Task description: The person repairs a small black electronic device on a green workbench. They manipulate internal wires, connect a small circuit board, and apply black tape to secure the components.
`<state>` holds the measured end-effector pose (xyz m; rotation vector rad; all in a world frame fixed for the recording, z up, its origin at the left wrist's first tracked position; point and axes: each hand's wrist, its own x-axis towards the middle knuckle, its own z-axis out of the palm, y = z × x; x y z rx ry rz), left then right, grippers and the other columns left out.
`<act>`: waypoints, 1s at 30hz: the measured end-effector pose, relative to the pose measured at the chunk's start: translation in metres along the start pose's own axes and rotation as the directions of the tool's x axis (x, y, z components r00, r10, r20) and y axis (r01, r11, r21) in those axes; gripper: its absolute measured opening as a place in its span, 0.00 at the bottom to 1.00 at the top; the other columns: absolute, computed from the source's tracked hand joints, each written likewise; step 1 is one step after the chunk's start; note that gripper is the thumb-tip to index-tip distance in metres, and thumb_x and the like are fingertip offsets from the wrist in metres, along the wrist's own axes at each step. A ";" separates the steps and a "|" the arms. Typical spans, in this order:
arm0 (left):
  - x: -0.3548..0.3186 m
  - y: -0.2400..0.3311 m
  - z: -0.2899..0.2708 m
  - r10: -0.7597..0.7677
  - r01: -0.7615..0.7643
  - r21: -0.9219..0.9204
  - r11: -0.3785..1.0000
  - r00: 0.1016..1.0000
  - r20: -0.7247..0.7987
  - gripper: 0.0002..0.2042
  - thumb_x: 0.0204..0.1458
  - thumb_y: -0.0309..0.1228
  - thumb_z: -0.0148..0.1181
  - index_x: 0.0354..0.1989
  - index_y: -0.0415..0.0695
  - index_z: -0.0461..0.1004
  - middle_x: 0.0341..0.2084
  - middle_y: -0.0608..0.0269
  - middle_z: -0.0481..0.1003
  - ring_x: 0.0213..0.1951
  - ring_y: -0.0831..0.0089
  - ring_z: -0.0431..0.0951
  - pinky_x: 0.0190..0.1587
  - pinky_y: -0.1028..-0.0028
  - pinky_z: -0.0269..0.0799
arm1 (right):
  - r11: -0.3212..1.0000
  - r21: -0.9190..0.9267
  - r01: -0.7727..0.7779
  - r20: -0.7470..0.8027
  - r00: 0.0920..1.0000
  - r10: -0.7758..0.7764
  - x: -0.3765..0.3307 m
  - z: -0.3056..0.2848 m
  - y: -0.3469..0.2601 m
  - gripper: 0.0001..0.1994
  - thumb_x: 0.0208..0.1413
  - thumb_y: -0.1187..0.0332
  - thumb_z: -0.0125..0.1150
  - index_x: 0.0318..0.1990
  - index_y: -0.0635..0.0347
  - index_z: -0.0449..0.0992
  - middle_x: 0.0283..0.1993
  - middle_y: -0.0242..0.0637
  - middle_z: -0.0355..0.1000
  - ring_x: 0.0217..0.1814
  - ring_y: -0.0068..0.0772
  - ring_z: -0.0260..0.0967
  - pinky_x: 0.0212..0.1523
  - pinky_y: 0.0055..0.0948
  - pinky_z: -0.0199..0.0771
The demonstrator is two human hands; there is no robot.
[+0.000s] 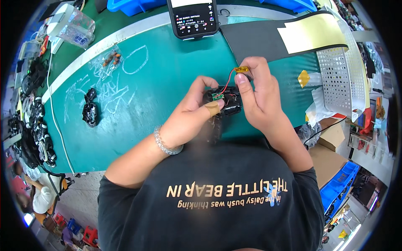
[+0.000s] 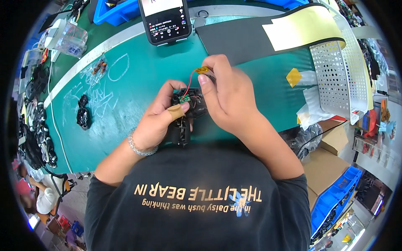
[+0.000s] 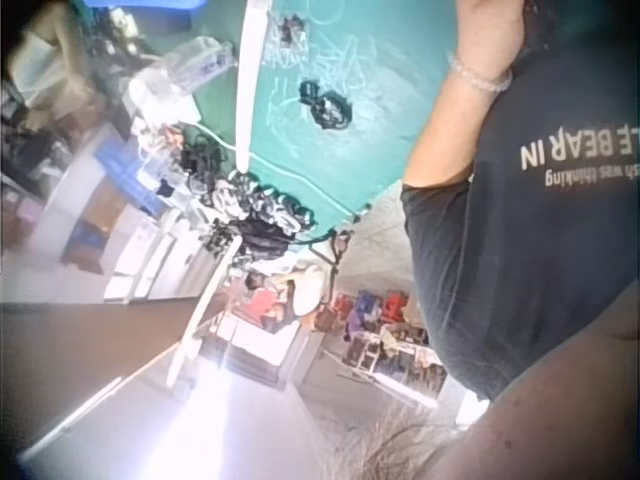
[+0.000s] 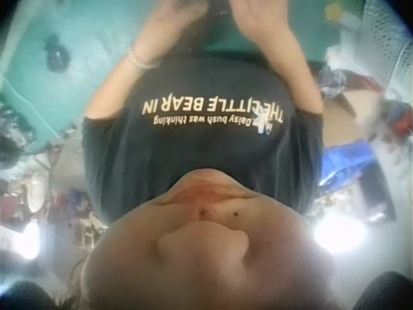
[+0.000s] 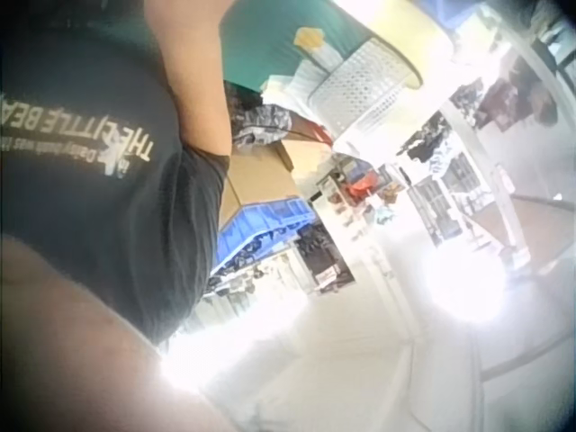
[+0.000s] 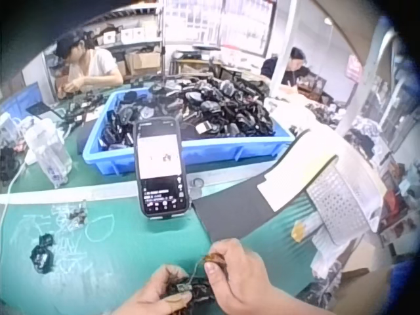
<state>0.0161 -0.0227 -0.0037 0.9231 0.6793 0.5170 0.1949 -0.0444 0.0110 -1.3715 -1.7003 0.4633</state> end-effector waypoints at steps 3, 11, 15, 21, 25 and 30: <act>0.001 0.000 0.000 -0.042 0.045 -0.079 0.996 0.998 0.046 0.14 0.57 0.29 0.50 0.49 0.41 0.59 0.33 0.64 0.69 0.28 0.77 0.72 0.31 0.76 0.71 | 0.999 0.017 -0.045 -0.013 0.999 0.045 -0.001 0.001 0.003 0.06 0.55 0.73 0.52 0.38 0.63 0.64 0.24 0.42 0.67 0.21 0.43 0.64 0.24 0.34 0.62; -0.006 0.006 0.002 0.275 -0.223 0.404 0.887 0.958 -0.076 0.11 0.56 0.26 0.51 0.45 0.36 0.66 0.34 0.65 0.71 0.37 0.83 0.68 0.41 0.80 0.66 | 0.995 -0.008 0.101 0.027 0.995 -0.100 0.007 -0.006 0.012 0.06 0.54 0.76 0.52 0.39 0.62 0.67 0.25 0.42 0.67 0.22 0.43 0.64 0.23 0.34 0.62; -0.006 0.008 0.003 0.336 -0.252 0.467 0.848 0.936 -0.105 0.09 0.54 0.23 0.52 0.43 0.36 0.68 0.33 0.66 0.71 0.37 0.83 0.69 0.41 0.80 0.66 | 0.986 -0.007 0.169 0.023 0.985 -0.169 0.009 -0.003 0.004 0.12 0.49 0.80 0.53 0.42 0.60 0.70 0.26 0.41 0.67 0.22 0.43 0.64 0.22 0.34 0.62; -0.006 0.010 0.003 0.215 -0.145 0.452 0.880 0.971 -0.107 0.10 0.53 0.22 0.51 0.43 0.35 0.67 0.34 0.65 0.72 0.37 0.83 0.69 0.42 0.80 0.66 | 0.965 -0.064 0.256 0.102 0.963 -0.248 0.011 -0.008 0.007 0.13 0.45 0.80 0.54 0.40 0.57 0.73 0.25 0.39 0.65 0.22 0.42 0.62 0.21 0.34 0.60; -0.001 0.000 0.002 0.296 -0.225 0.408 0.885 0.948 -0.120 0.11 0.52 0.22 0.52 0.43 0.34 0.67 0.29 0.58 0.74 0.31 0.78 0.72 0.35 0.77 0.68 | 0.954 0.040 0.298 0.085 0.950 -0.301 0.011 0.002 0.006 0.09 0.47 0.74 0.57 0.38 0.55 0.71 0.27 0.37 0.63 0.23 0.41 0.61 0.22 0.34 0.58; 0.003 -0.004 0.000 0.474 -0.332 0.536 0.776 0.868 -0.148 0.10 0.51 0.23 0.52 0.42 0.34 0.67 0.27 0.51 0.75 0.28 0.69 0.76 0.32 0.73 0.70 | 0.947 -0.013 0.321 0.031 0.947 -0.320 0.016 0.016 -0.003 0.08 0.50 0.63 0.58 0.34 0.54 0.69 0.29 0.35 0.61 0.26 0.39 0.60 0.25 0.34 0.57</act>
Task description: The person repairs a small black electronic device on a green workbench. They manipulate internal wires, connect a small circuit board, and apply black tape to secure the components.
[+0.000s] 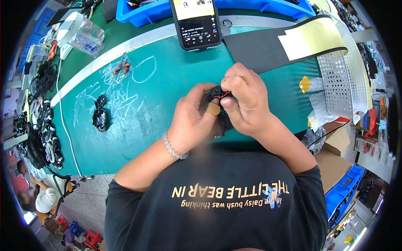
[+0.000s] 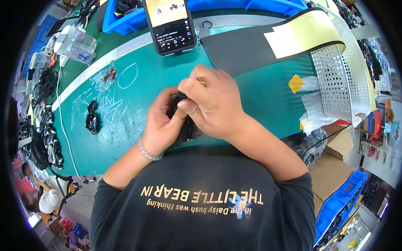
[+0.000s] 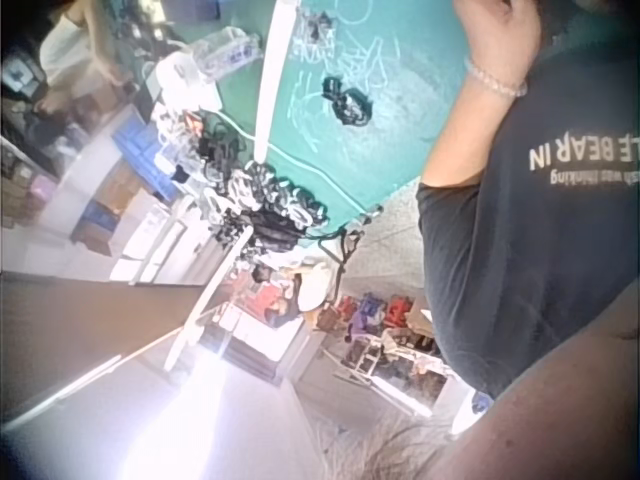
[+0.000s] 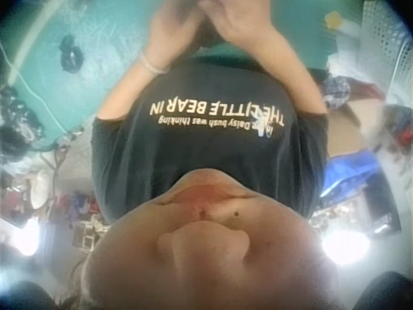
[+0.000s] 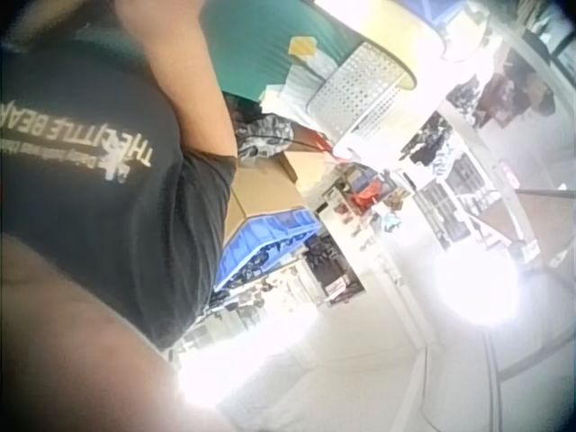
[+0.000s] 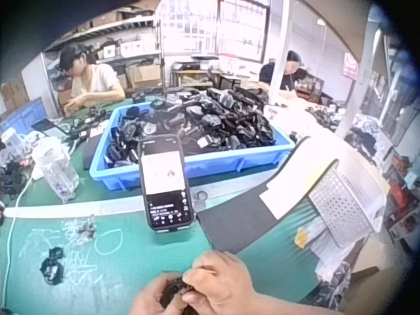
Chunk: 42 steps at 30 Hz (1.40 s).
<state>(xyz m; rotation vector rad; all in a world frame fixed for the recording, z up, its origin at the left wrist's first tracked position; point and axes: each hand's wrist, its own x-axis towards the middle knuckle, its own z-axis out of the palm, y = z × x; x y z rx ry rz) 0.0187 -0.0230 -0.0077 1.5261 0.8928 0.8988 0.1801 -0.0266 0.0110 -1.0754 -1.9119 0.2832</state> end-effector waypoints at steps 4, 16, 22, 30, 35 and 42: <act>0.002 0.005 0.000 0.034 -0.036 0.081 0.996 0.999 0.020 0.10 0.52 0.23 0.52 0.42 0.35 0.67 0.27 0.49 0.75 0.28 0.62 0.78 0.31 0.71 0.70 | 0.997 -0.074 0.033 -0.053 0.998 -0.037 0.006 0.012 -0.002 0.07 0.50 0.63 0.58 0.32 0.52 0.69 0.32 0.35 0.62 0.30 0.39 0.60 0.27 0.34 0.57; 0.001 -0.008 0.000 0.004 -0.004 0.007 1.000 0.999 0.046 0.09 0.51 0.24 0.53 0.41 0.36 0.67 0.25 0.47 0.75 0.27 0.57 0.77 0.30 0.70 0.70 | 0.997 0.008 0.072 -0.154 0.986 -0.070 0.009 0.027 -0.002 0.13 0.50 0.69 0.57 0.42 0.57 0.64 0.30 0.36 0.67 0.31 0.39 0.63 0.33 0.37 0.59; 0.003 -0.004 -0.001 -0.038 0.040 -0.035 0.999 0.998 0.041 0.11 0.51 0.23 0.53 0.42 0.35 0.67 0.27 0.50 0.76 0.29 0.67 0.77 0.33 0.72 0.71 | 0.996 -0.052 0.076 -0.089 0.993 -0.080 0.003 0.020 0.002 0.17 0.50 0.67 0.59 0.44 0.59 0.61 0.32 0.34 0.69 0.31 0.38 0.62 0.35 0.37 0.56; 0.006 0.000 -0.003 -0.156 0.159 -0.326 0.932 0.987 0.036 0.10 0.54 0.22 0.52 0.44 0.34 0.66 0.36 0.59 0.75 0.38 0.79 0.73 0.39 0.78 0.69 | 0.993 -0.100 0.064 -0.129 0.989 -0.077 0.008 0.012 -0.001 0.12 0.45 0.64 0.65 0.33 0.55 0.68 0.27 0.30 0.67 0.28 0.35 0.60 0.32 0.33 0.54; 0.009 0.000 -0.009 -0.211 0.214 -0.384 0.898 0.976 0.051 0.09 0.54 0.23 0.53 0.43 0.35 0.66 0.31 0.66 0.73 0.32 0.86 0.69 0.33 0.82 0.66 | 0.998 -0.060 0.001 -0.140 0.990 -0.009 0.002 0.006 0.007 0.10 0.41 0.71 0.66 0.31 0.57 0.70 0.26 0.32 0.68 0.27 0.36 0.61 0.29 0.32 0.58; 0.009 -0.001 -0.007 -0.221 0.217 -0.368 0.904 0.975 0.030 0.07 0.54 0.25 0.54 0.39 0.37 0.67 0.24 0.70 0.71 0.26 0.89 0.66 0.27 0.84 0.63 | 0.996 -0.090 0.008 -0.041 0.999 -0.012 -0.002 0.002 0.010 0.09 0.41 0.75 0.63 0.32 0.60 0.71 0.26 0.35 0.67 0.27 0.38 0.62 0.28 0.32 0.62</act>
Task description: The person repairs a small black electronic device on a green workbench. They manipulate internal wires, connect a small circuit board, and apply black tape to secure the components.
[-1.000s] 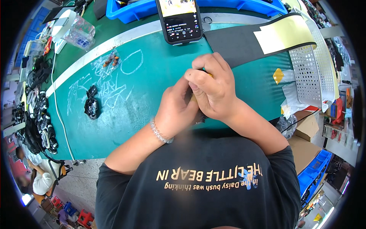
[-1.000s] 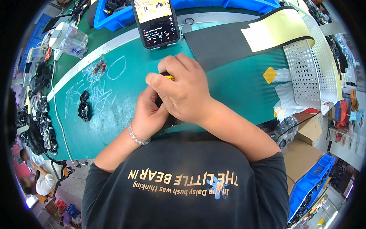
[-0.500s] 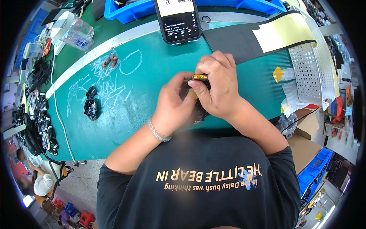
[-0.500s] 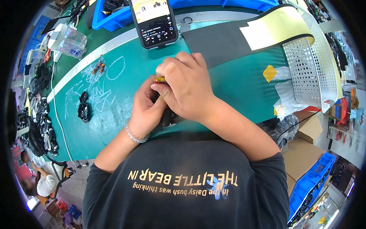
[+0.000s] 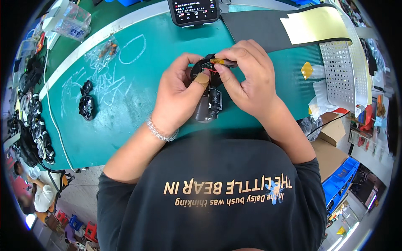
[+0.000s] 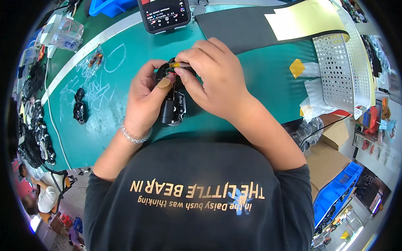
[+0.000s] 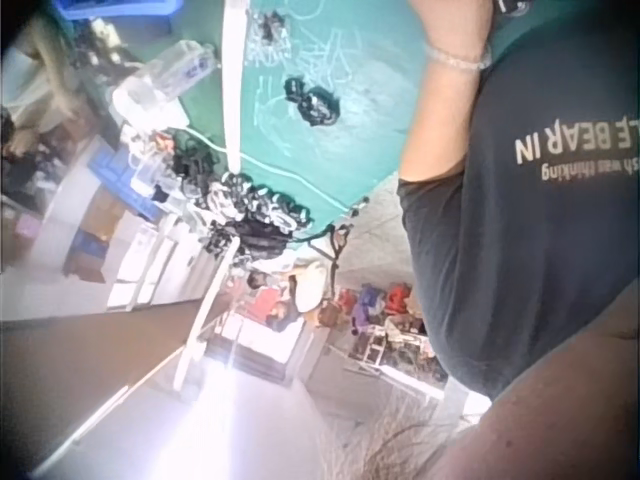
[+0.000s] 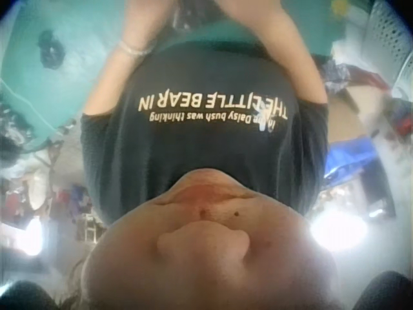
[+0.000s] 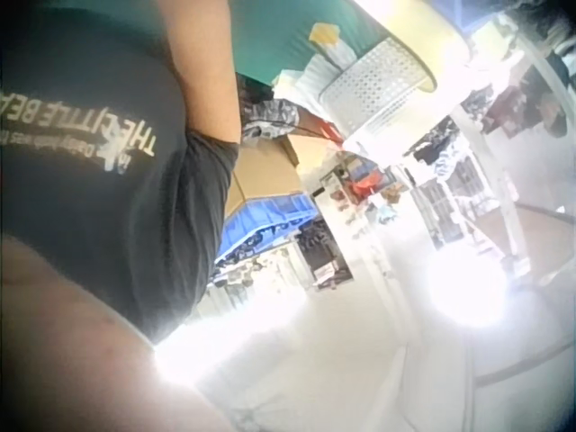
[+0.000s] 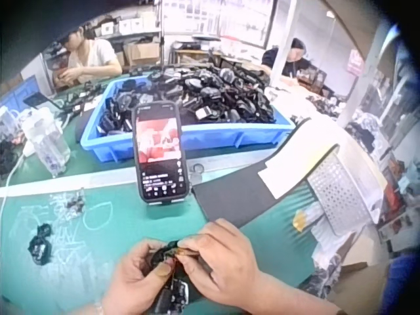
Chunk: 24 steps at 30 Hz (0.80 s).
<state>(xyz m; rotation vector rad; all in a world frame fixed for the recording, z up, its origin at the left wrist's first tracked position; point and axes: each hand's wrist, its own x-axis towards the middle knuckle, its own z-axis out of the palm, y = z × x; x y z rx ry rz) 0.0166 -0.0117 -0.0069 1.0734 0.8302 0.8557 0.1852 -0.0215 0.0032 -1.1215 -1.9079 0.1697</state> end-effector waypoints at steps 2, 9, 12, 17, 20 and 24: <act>0.000 -0.002 -0.001 0.015 -0.015 -0.009 1.000 1.000 0.006 0.06 0.53 0.25 0.54 0.37 0.37 0.67 0.23 0.70 0.71 0.25 0.89 0.66 0.26 0.84 0.62 | 1.000 0.000 0.004 0.035 0.999 -0.004 0.001 -0.001 0.001 0.09 0.40 0.75 0.63 0.31 0.60 0.71 0.25 0.35 0.67 0.26 0.38 0.62 0.26 0.32 0.63; 0.000 -0.001 -0.008 -0.042 0.039 0.035 0.999 0.995 0.086 0.08 0.55 0.28 0.54 0.39 0.37 0.67 0.30 0.68 0.73 0.33 0.85 0.70 0.35 0.83 0.66 | 0.999 0.048 -0.001 0.055 0.998 -0.001 0.003 -0.005 0.001 0.11 0.38 0.74 0.65 0.31 0.59 0.71 0.25 0.36 0.67 0.25 0.38 0.64 0.25 0.32 0.65; 0.000 0.000 -0.009 -0.043 0.038 0.059 0.998 0.995 0.090 0.08 0.55 0.28 0.55 0.38 0.37 0.67 0.30 0.68 0.73 0.33 0.85 0.70 0.35 0.83 0.66 | 0.998 0.029 0.050 0.079 0.995 -0.052 0.006 -0.005 0.002 0.11 0.38 0.74 0.65 0.31 0.59 0.71 0.26 0.36 0.67 0.27 0.39 0.65 0.27 0.32 0.66; 0.001 -0.001 -0.010 -0.067 0.061 0.061 0.996 0.991 0.113 0.09 0.55 0.29 0.55 0.39 0.37 0.68 0.30 0.68 0.72 0.33 0.85 0.69 0.35 0.83 0.66 | 0.999 0.018 0.037 0.137 0.990 -0.040 0.008 -0.006 0.001 0.12 0.37 0.75 0.66 0.32 0.59 0.72 0.28 0.36 0.68 0.29 0.39 0.66 0.29 0.33 0.67; 0.001 0.004 -0.010 -0.082 0.077 0.043 0.996 0.985 0.150 0.09 0.55 0.29 0.55 0.39 0.36 0.68 0.30 0.68 0.72 0.33 0.85 0.69 0.35 0.83 0.66 | 0.999 0.020 0.046 0.159 0.986 -0.049 0.009 -0.009 0.001 0.11 0.37 0.75 0.65 0.32 0.59 0.72 0.29 0.36 0.68 0.29 0.39 0.66 0.29 0.33 0.68; 0.003 0.002 -0.011 -0.073 0.072 0.011 0.997 0.985 0.159 0.10 0.55 0.30 0.54 0.40 0.36 0.69 0.30 0.68 0.73 0.32 0.85 0.69 0.35 0.83 0.66 | 0.997 0.006 0.083 0.229 0.970 -0.082 0.015 -0.014 0.002 0.10 0.38 0.77 0.62 0.31 0.60 0.72 0.28 0.36 0.67 0.30 0.41 0.66 0.30 0.35 0.67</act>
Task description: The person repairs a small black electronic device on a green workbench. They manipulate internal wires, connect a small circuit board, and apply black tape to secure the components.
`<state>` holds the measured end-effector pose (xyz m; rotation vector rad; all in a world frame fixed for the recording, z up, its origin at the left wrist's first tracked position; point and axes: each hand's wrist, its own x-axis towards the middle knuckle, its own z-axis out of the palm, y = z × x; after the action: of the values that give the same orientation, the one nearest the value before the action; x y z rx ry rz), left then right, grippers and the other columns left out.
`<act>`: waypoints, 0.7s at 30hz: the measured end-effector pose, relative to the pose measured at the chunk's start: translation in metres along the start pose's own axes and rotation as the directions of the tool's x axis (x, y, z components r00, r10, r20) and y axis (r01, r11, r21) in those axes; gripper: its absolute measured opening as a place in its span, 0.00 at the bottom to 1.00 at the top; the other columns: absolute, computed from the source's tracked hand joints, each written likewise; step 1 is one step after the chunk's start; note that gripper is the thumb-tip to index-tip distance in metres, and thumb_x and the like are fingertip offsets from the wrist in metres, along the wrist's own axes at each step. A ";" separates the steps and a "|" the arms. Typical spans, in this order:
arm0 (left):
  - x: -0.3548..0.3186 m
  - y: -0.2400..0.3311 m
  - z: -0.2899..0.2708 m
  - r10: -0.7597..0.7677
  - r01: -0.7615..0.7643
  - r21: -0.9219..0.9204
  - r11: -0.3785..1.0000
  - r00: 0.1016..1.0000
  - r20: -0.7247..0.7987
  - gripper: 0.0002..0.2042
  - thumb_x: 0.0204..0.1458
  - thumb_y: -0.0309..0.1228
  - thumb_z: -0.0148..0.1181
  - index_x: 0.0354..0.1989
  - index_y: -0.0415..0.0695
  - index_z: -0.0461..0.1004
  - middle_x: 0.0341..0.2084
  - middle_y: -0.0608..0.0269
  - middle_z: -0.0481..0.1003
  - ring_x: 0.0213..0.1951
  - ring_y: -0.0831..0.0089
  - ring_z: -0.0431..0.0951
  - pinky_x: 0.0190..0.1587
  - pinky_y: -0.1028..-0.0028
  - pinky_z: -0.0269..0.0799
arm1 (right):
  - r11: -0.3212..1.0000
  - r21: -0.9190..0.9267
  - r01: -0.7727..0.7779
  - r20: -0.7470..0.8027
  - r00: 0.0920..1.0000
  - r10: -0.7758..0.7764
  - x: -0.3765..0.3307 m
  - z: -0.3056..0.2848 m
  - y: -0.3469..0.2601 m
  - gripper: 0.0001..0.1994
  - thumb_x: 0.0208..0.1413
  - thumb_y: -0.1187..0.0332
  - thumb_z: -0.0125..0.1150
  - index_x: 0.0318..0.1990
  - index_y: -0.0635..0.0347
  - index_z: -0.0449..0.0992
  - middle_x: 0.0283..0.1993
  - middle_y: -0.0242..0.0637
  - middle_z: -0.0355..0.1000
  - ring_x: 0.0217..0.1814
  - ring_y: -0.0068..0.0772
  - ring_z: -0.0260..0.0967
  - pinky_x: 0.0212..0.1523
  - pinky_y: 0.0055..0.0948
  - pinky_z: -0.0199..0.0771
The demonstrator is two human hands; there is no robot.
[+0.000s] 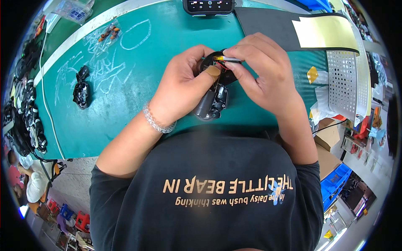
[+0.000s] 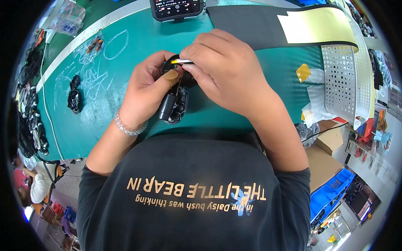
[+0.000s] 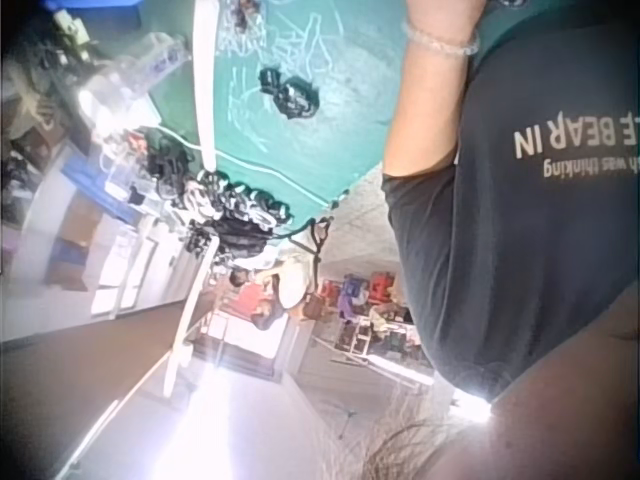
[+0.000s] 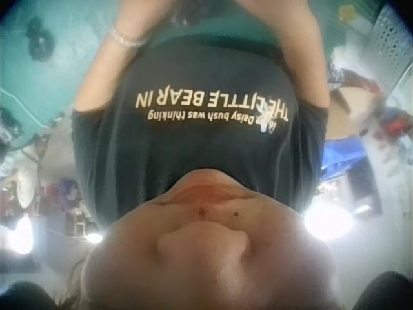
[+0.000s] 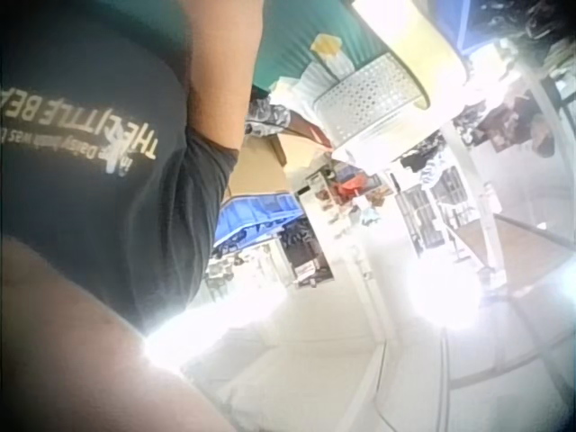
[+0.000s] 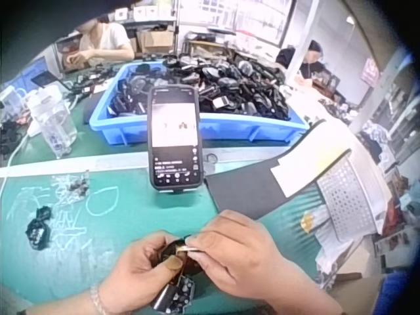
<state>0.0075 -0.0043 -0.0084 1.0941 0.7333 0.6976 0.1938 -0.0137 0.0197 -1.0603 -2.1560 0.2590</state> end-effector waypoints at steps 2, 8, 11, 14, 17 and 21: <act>0.002 -0.001 -0.002 0.000 0.000 -0.008 1.000 1.000 0.006 0.10 0.55 0.29 0.54 0.41 0.36 0.69 0.30 0.68 0.73 0.32 0.85 0.69 0.34 0.83 0.65 | 1.000 0.005 0.000 0.053 0.999 0.000 0.004 -0.005 0.000 0.08 0.39 0.78 0.61 0.30 0.61 0.71 0.28 0.37 0.67 0.30 0.43 0.66 0.31 0.36 0.67; 0.007 0.005 -0.011 -0.125 0.130 -0.046 0.990 0.987 0.103 0.10 0.54 0.27 0.54 0.42 0.36 0.70 0.31 0.69 0.74 0.31 0.87 0.69 0.33 0.84 0.65 | 1.000 0.017 0.024 0.175 0.984 -0.026 0.015 -0.015 0.003 0.05 0.43 0.77 0.57 0.29 0.63 0.69 0.25 0.41 0.66 0.30 0.47 0.64 0.29 0.39 0.64; 0.009 0.009 -0.014 -0.162 0.164 -0.008 0.986 0.978 0.131 0.12 0.54 0.27 0.52 0.44 0.36 0.70 0.31 0.70 0.74 0.29 0.89 0.69 0.31 0.86 0.64 | 0.991 0.094 -0.095 0.243 0.968 0.069 0.017 -0.016 0.005 0.04 0.47 0.75 0.57 0.29 0.64 0.68 0.23 0.45 0.65 0.27 0.50 0.63 0.27 0.39 0.62; 0.011 0.012 -0.015 -0.167 0.170 -0.009 0.985 0.976 0.139 0.11 0.52 0.28 0.52 0.41 0.34 0.71 0.26 0.68 0.73 0.25 0.87 0.70 0.27 0.84 0.65 | 0.971 0.136 -0.197 0.371 0.919 0.134 0.027 -0.022 -0.002 0.05 0.49 0.77 0.56 0.30 0.67 0.67 0.24 0.42 0.61 0.26 0.37 0.59 0.29 0.30 0.61; 0.014 0.013 -0.022 -0.200 0.206 -0.016 0.978 0.962 0.186 0.12 0.51 0.29 0.52 0.41 0.35 0.71 0.26 0.68 0.73 0.24 0.86 0.70 0.26 0.85 0.65 | 0.968 0.188 -0.169 0.430 0.900 0.074 0.037 -0.028 0.003 0.04 0.51 0.75 0.54 0.29 0.65 0.66 0.25 0.46 0.66 0.27 0.48 0.64 0.29 0.35 0.63; 0.015 0.013 -0.025 -0.233 0.254 -0.108 0.961 0.957 0.173 0.12 0.50 0.27 0.50 0.42 0.36 0.72 0.26 0.70 0.73 0.23 0.86 0.69 0.26 0.86 0.64 | 0.929 0.268 -0.255 0.435 0.892 0.119 0.037 -0.020 0.007 0.04 0.50 0.76 0.54 0.29 0.65 0.65 0.23 0.48 0.65 0.26 0.53 0.64 0.27 0.39 0.61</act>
<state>-0.0056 0.0248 -0.0064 0.9105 0.6634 0.4354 0.1962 0.0164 0.0505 -1.0964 -2.2630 0.9720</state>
